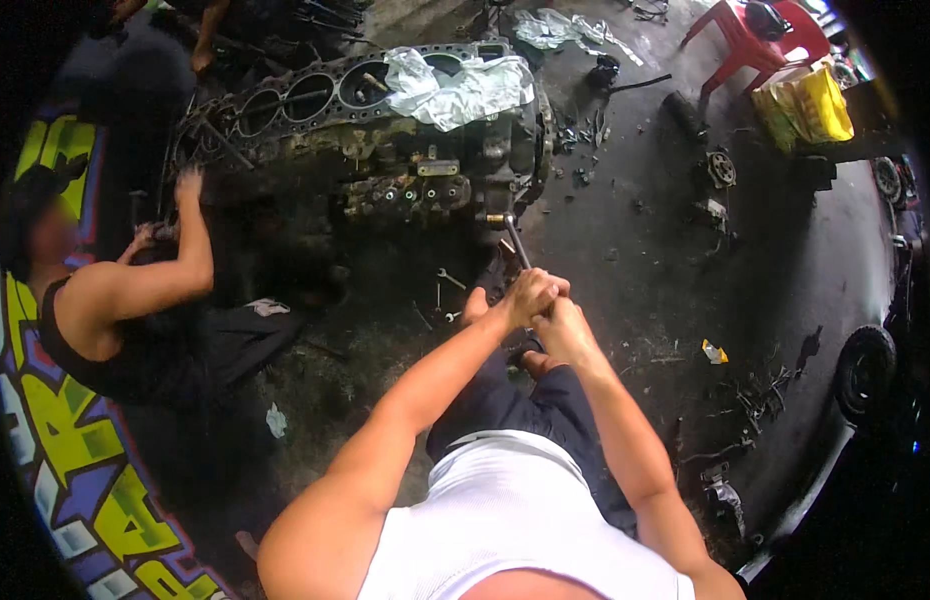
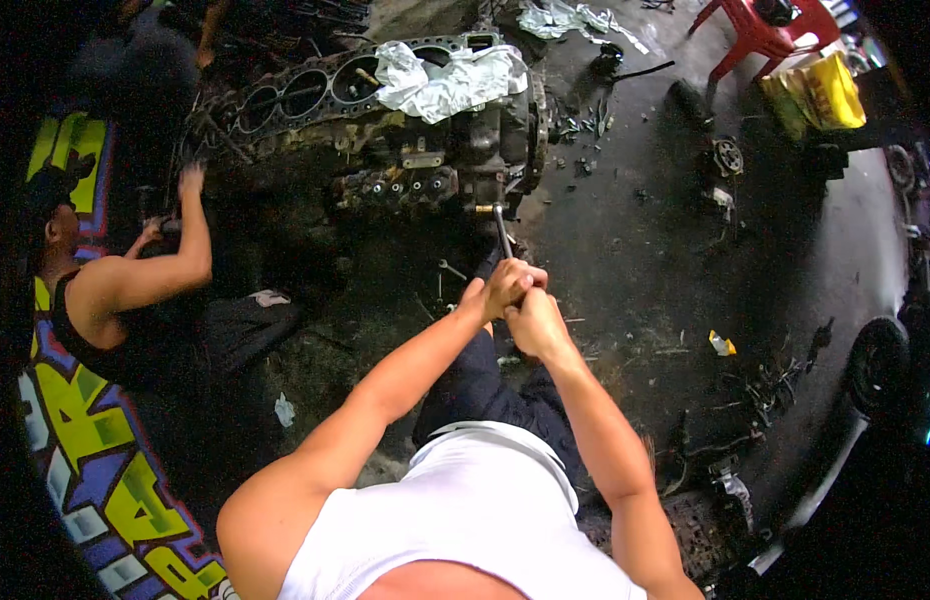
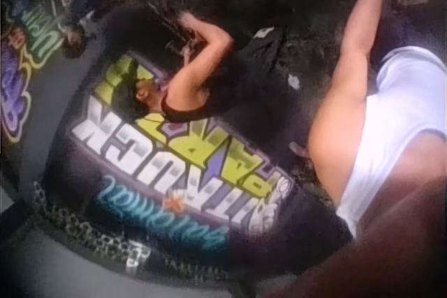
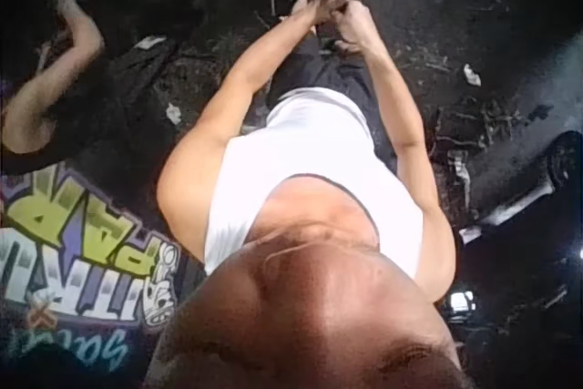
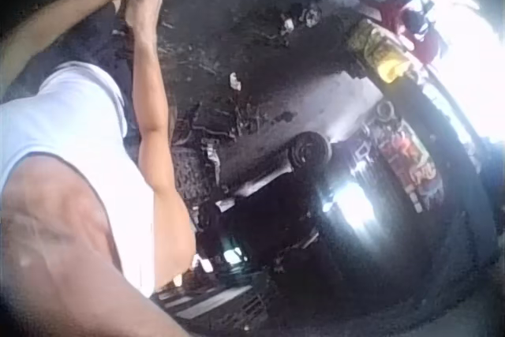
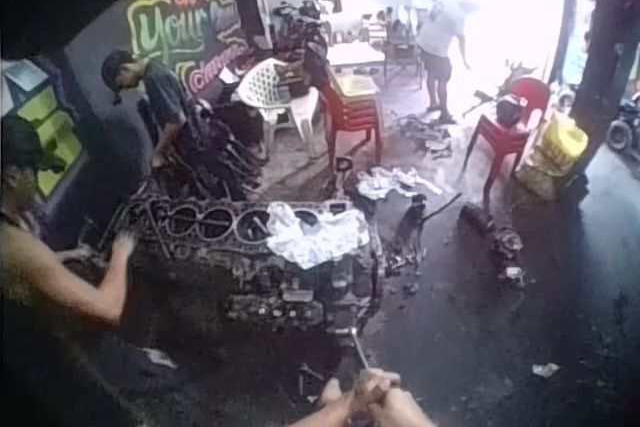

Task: The person uses a socket wrench to tighten bolts on an engine block, wipes their hands with a cloth, and then pours water into a cup from a dispenser before receiving a juice drink from another person.

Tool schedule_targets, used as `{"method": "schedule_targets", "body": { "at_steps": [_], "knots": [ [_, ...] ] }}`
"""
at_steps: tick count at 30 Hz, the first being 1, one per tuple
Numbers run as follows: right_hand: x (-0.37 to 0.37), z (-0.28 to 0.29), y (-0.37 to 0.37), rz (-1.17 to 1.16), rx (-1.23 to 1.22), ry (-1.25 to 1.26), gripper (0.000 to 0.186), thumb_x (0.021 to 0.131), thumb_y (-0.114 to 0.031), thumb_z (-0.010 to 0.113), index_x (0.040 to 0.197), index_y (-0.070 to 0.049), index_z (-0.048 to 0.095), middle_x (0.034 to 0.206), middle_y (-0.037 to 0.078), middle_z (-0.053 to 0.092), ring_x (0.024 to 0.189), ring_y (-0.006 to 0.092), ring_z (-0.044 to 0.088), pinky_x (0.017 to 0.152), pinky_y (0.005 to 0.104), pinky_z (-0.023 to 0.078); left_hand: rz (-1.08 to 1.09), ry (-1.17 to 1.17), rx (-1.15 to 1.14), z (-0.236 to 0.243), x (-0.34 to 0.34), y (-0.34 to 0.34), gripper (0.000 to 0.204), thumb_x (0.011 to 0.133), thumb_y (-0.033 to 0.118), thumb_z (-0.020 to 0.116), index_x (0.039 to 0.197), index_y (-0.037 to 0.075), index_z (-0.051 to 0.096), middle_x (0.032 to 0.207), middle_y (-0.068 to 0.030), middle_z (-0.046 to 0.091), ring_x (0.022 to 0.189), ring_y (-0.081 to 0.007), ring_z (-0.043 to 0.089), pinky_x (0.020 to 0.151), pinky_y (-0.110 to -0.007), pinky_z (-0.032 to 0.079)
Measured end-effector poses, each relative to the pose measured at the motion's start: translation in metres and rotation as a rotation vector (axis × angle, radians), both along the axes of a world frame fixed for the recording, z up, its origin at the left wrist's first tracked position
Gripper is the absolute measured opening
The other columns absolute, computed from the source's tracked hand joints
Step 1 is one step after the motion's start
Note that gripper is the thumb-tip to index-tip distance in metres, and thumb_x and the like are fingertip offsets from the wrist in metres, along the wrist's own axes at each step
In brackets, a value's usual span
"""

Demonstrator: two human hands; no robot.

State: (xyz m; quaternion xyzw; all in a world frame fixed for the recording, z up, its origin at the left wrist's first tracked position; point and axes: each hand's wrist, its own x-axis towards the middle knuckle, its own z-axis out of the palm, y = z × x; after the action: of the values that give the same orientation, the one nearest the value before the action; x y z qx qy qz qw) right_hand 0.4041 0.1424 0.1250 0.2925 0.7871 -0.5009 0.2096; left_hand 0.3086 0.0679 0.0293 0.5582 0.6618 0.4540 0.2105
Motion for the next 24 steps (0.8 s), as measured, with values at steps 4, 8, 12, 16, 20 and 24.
{"method": "schedule_targets", "body": {
  "at_steps": [4, 8, 12, 16, 20, 24],
  "knots": [
    [0.117, -0.14, -0.063, -0.038, -0.045, 0.185, 0.034, 0.075, 0.007, 0.051, 0.109, 0.005, 0.047, 0.1, 0.019, 0.057, 0.096, 0.019, 0.055, 0.078, 0.0344, 0.045, -0.06, 0.106, -0.33, -0.049, 0.078, -0.031, 0.011, 0.064, 0.018, 0.058, 0.059, 0.008, 0.057, 0.06, -0.0099, 0.057, 0.062, -0.029, 0.058, 0.062, -0.04, 0.045],
    [0.152, -0.206, -0.061, 0.14, 0.222, 0.182, 0.05, 0.074, 0.003, 0.054, 0.121, 0.003, 0.038, 0.11, 0.027, 0.052, 0.105, 0.0356, 0.051, 0.085, 0.0378, 0.042, 0.412, -0.143, -0.002, -0.076, 0.074, -0.022, 0.011, 0.066, 0.014, 0.059, 0.073, 0.006, 0.061, 0.073, -0.0134, 0.06, 0.067, -0.0308, 0.057, 0.069, -0.043, 0.044],
    [0.149, -0.235, -0.055, -0.035, 0.019, -0.044, 0.032, 0.078, -0.009, 0.057, 0.107, -0.005, 0.043, 0.099, 0.028, 0.054, 0.091, 0.0438, 0.053, 0.073, 0.0466, 0.044, 1.193, -0.989, -0.156, -0.141, 0.01, -0.033, 0.011, 0.087, 0.017, 0.054, 0.088, 0.006, 0.056, 0.072, 0.0002, 0.056, 0.059, -0.0097, 0.05, 0.056, -0.023, 0.041],
    [0.136, -0.369, -0.003, -0.085, -0.107, -0.092, 0.035, 0.089, -0.037, 0.04, 0.092, -0.004, 0.052, 0.075, 0.024, 0.058, 0.063, 0.03, 0.051, 0.063, 0.0416, 0.043, 1.307, -1.37, -0.131, -0.192, -0.039, -0.018, 0.022, 0.084, 0.028, 0.061, 0.091, 0.008, 0.057, 0.081, 0.0023, 0.057, 0.07, -0.0064, 0.052, 0.057, -0.02, 0.042],
    [0.093, -0.444, 0.097, -0.027, 0.266, -0.165, 0.021, 0.087, -0.022, 0.043, 0.089, -0.004, 0.054, 0.081, 0.019, 0.06, 0.077, 0.0325, 0.056, 0.067, 0.0424, 0.045, 1.334, -1.396, -0.001, -0.214, -0.044, 0.02, 0.017, 0.084, 0.025, 0.063, 0.087, 0.01, 0.055, 0.081, 0.0006, 0.059, 0.069, -0.0084, 0.057, 0.06, -0.023, 0.048],
    [0.052, -0.427, 0.146, 0.296, 0.609, 0.028, 0.011, 0.081, -0.008, 0.047, 0.089, -0.006, 0.054, 0.083, 0.016, 0.058, 0.085, 0.0351, 0.056, 0.07, 0.0435, 0.046, 1.423, -1.534, 0.128, -0.216, -0.051, 0.01, 0.011, 0.087, 0.02, 0.06, 0.085, 0.01, 0.054, 0.082, -0.0005, 0.06, 0.071, -0.0107, 0.058, 0.063, -0.024, 0.049]
  ]
}}
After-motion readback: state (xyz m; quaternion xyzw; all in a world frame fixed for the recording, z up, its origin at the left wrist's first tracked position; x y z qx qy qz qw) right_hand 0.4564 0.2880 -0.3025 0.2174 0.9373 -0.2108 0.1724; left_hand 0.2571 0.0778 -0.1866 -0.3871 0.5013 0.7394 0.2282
